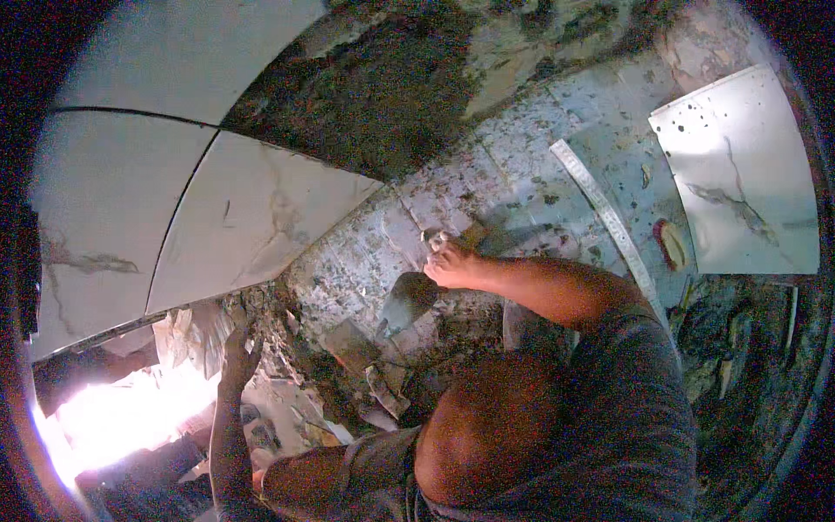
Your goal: The person aligns wall tiles, applies and shapes mortar using a trowel and by hand, and cleans out a bucket. Then, the person aligns the tiles using a metal straight edge and taps them into place.
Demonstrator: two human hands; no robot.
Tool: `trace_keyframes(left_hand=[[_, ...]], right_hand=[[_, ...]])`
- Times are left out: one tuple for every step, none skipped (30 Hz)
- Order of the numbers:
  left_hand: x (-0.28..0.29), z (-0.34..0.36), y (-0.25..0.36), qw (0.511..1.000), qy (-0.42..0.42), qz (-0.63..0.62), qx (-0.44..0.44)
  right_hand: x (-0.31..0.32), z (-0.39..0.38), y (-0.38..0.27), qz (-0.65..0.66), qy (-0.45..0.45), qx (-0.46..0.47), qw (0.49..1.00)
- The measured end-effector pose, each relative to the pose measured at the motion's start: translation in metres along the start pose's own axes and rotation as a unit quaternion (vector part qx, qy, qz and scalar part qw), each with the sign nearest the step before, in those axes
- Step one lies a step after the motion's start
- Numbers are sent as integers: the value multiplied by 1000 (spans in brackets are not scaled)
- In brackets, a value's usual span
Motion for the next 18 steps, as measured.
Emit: trace_keyframes(left_hand=[[0,4,0,1000,-11,-14,13],[0,7,0,998,-29,-36,31],[1,9,0,999,-26,-27,26],[3,11,0,999,-3,-34,6],[5,11,0,999,14,-47,-7],[6,11,0,999,18,-43,-11],[8,10,1,997,44,-65,-17],[8,10,2,993,69,-96,-25],[8,12,4,993,72,-88,-27],[6,13,6,994,62,-86,-23],[4,16,8,995,44,-91,-8],[1,18,12,995,37,-96,-14],[0,21,15,995,38,-87,-16],[-2,25,18,996,12,-92,9],[-3,28,21,993,-20,-104,42],[-3,29,23,993,-31,-98,54],[-2,30,25,994,-28,-89,51],[0,30,27,995,-25,-87,50]], right_hand=[[6,-3,1,47,-9,-19,999],[15,-8,0,128,-18,-63,990],[24,-15,0,215,-41,-114,969],[32,-22,-1,293,-65,-167,939],[40,-31,-1,345,-89,-210,910],[47,-39,0,378,-101,-241,888],[54,-47,1,414,-78,-247,873],[58,-54,7,385,-67,-267,881],[63,-61,12,367,-28,-268,890],[65,-65,13,345,-18,-298,890],[69,-68,14,336,50,-267,902],[67,-68,13,551,10,-336,764],[66,-68,9,735,-32,-372,566],[67,-63,7,752,-13,-351,557],[67,-57,3,736,-8,-362,573],[67,-50,-1,738,7,-359,571],[68,-44,-3,744,30,-348,570],[67,-36,-6,743,23,-353,568]])
Point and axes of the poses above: each hand's wrist, its own z-axis towards the middle knuckle, its own x-axis out of the back of the hand, y = z × x, the point moved 1 cm from there along z, towards the middle knuckle, and after that the axes turned 8 degrees about -z, right-handed, at the moved point
